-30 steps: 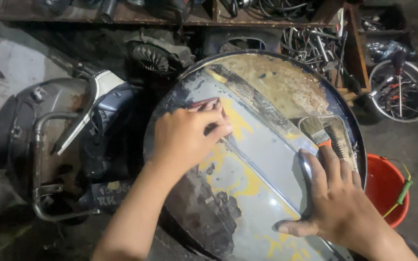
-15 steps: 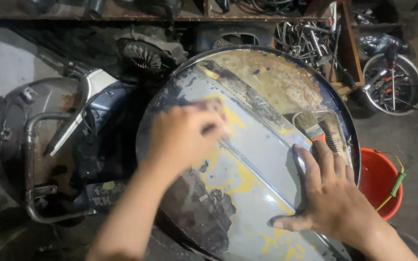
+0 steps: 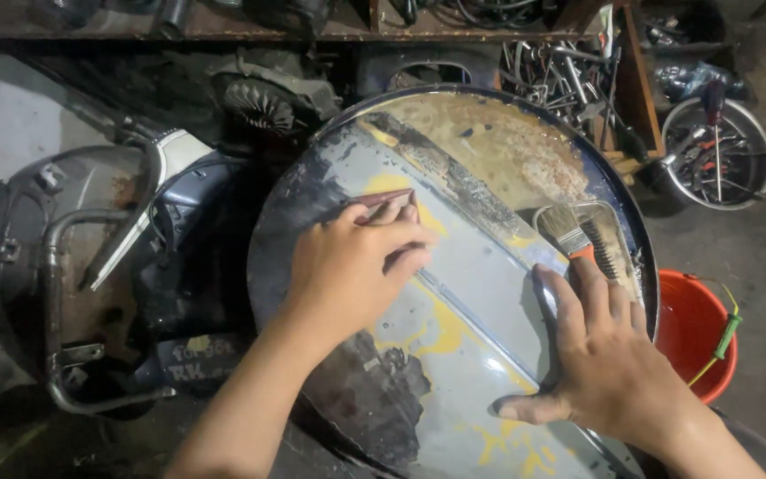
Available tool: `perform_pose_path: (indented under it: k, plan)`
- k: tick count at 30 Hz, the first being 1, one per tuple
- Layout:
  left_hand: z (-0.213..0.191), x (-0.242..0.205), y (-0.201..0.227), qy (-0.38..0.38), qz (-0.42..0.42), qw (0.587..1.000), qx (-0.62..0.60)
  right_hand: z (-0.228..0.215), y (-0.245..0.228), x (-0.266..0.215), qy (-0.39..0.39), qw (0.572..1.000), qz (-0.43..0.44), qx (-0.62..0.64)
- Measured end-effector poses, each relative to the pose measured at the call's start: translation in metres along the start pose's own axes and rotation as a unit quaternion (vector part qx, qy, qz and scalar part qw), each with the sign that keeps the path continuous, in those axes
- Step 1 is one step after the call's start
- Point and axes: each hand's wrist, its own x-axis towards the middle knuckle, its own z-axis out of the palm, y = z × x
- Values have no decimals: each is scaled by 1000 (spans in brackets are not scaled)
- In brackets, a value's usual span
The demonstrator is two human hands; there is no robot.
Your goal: The person sands a curved metal surface, likely a motorcycle fender, using a piece of sandpaper. They alternate between sanding and brushing the surface with a small brush to remove debris.
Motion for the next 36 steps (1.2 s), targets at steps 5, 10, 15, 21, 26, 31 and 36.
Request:
perform_pose_path:
  k: [5, 10, 15, 21, 26, 31, 36]
  plan:
    - [-8, 12, -23, 60, -47, 997, -23, -4, -3, 0, -27, 1000, 11, -4]
    - [11, -17, 13, 21, 87, 996, -17, 2, -2, -3, 52, 998, -21, 13]
    - [2, 1, -16, 37, 13, 996, 83, -4, -3, 0, 1, 1000, -8, -8]
    - [19, -9, 17, -65, 77, 995, 19, -2, -4, -2, 19, 1000, -2, 18]
    - [15, -14, 8, 97, 63, 993, -18, -4, -4, -3, 9, 1000, 7, 15]
    - [44, -23, 29, -23, 125, 992, 1, -1, -3, -4, 41, 999, -4, 35]
    - [24, -1, 0, -4, 35, 999, 37, -5, -5, -5, 63, 998, -20, 18]
